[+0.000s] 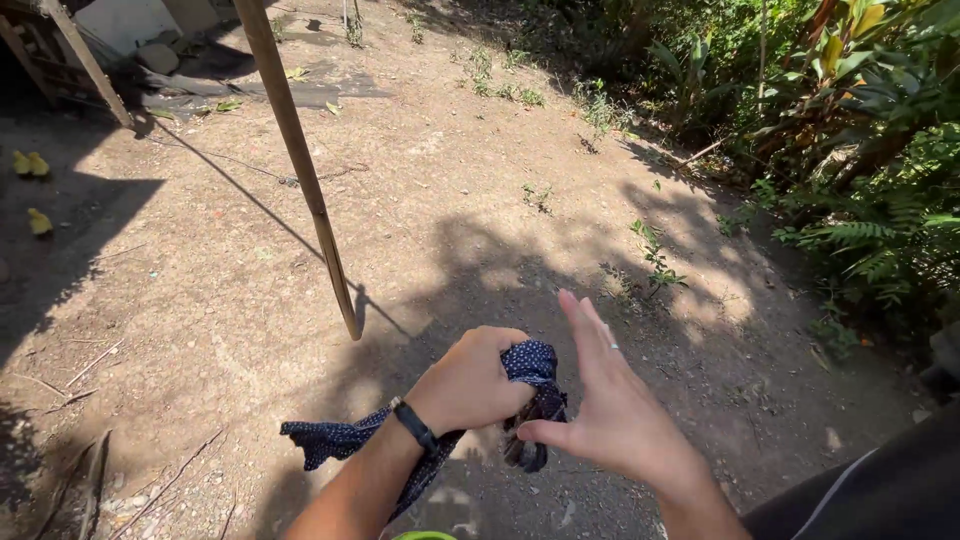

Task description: Hanging wet laundry on hangers and placing them on a drying rod outdoors

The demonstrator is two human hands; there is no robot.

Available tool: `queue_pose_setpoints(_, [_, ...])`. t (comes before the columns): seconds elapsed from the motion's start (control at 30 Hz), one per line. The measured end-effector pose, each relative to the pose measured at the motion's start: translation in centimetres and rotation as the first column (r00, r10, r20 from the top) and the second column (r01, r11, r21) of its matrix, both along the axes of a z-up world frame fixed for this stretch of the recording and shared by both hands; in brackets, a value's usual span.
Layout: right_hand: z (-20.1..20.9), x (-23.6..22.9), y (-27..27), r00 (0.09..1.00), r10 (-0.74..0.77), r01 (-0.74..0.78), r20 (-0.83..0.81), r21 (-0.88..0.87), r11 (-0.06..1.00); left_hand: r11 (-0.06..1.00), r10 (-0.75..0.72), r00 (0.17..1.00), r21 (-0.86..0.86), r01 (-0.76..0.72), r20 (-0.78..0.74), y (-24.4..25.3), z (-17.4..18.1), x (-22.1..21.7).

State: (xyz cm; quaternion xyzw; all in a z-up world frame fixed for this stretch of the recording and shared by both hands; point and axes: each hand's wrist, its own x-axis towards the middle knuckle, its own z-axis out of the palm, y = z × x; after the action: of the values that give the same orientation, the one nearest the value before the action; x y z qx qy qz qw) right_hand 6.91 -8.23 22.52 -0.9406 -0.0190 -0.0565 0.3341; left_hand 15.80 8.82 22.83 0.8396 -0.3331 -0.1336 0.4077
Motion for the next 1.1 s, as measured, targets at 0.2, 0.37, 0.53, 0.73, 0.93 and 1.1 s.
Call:
queue_pose_setpoints(0.2, [-3.6, 3.4, 1.4, 0.976, -0.142, 0.018, 0.167, 0.587, 0.810, 0.999, -0.030, 0.999, -0.019, 0.030, 0.021, 4.0, 2.9, -1.5])
queue_pose_setpoints(0.37, [-2.6, 4.1, 3.0, 0.923, -0.245, -0.136, 0.296, 0.848, 0.513, 0.835, -0.151, 0.986, -0.542, 0.091, -0.068, 3.9, -1.0, -1.9])
queue_pose_setpoints(0.53, [-3.4, 6.3, 3.3, 0.865, -0.406, -0.194, 0.294, 0.943, 0.270, 0.809, -0.122, 0.989, -0.586, 0.052, -0.080, 1.0, -5.1, -2.6])
queue_pose_setpoints(0.73, [-4.3, 6.6, 3.9, 0.861, -0.412, -0.203, 0.300, 0.943, 0.262, 0.853, 0.022, 0.991, -0.514, -0.087, -0.131, -0.1, -8.9, -1.0])
queue_pose_setpoints(0.93, [-5.6, 5.3, 4.3, 0.899, -0.438, -0.007, 0.017, 1.000, 0.024, 0.820, 0.076, 0.984, -0.551, -0.155, -0.163, 0.9, -9.3, 1.2])
queue_pose_setpoints(1.1, [-7.3, 4.2, 5.2, 0.896, -0.367, 0.186, -0.252, 0.961, -0.206, 0.093, -0.343, 0.632, -0.695, -0.713, -0.695, 0.1, -8.0, 1.7])
